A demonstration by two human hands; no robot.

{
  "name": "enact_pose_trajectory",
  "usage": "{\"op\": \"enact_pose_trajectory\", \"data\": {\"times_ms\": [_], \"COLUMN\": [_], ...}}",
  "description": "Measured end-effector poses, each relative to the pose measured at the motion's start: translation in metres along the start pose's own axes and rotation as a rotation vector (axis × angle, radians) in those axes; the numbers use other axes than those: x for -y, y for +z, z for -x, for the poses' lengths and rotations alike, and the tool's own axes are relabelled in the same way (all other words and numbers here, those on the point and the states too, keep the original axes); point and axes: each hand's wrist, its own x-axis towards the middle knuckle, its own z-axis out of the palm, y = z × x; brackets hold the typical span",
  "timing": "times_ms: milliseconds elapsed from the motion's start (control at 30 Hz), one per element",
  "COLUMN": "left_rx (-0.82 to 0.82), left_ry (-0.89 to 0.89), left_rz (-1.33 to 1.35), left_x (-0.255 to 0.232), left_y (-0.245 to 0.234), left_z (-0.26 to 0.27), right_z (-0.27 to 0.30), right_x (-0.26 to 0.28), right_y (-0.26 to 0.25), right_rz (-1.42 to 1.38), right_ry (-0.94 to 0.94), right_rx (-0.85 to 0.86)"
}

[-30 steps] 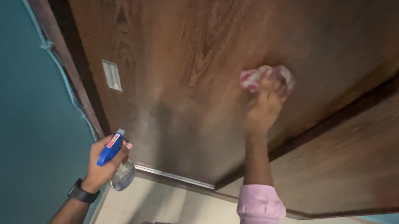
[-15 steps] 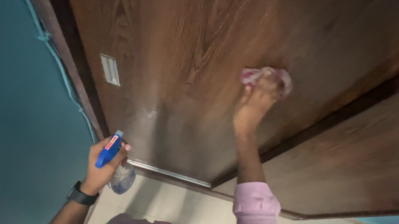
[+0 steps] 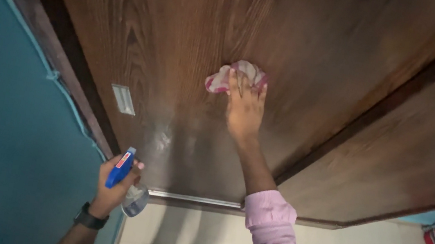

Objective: The person sprays a cleaning solution from a blue bottle onto a wooden wardrobe door and wipes it with a cloth. They then move to a wooden chair and wipe its seat and backrest. Finally, the person cleans the wooden headboard of a bed using the same spray and cloth method.

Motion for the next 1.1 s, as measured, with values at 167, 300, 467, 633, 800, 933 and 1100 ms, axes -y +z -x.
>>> {"op": "enact_pose_trajectory", "data": {"times_ms": [167,300,467,633,800,933,1100], "left_rx": [0.038,0.02,0.018,0.031,0.032,0.019,0.052], "left_ry": [0.03,0.024,0.024,0.048,0.013,0.037,0.069], "left_rz": [-0.046,-0.053,0.021,0.026,0.016,-0.004,0.083], "left_x": [0.0,0.005,0.01,0.013,0.02,0.024,0.021], "left_y": [-0.003,0.001,0.021,0.036,0.045,0.053,0.066], "left_z": [-0.005,-0.005,-0.003,-0.003,-0.007,-0.014,-0.025], "right_z": [0.01,0.028,0.041,0.038,0.026,0.027,0.029], "right_x": [-0.034,-0.083,-0.142,-0.136,-0.099,-0.068,-0.082], "right_y": [-0.002,0.003,0.005,-0.018,-0.013,0.004,-0.002], "right_rz": [-0.042,0.064,-0.12,0.013,-0.479,-0.076,0.037], "right_ry": [0.058,0.14,0.63,0.469,0.549,0.279,0.201], "right_rx": [-0.134,-0.224,-0.241,-0.385,-0.319,-0.12,-0.004]}}
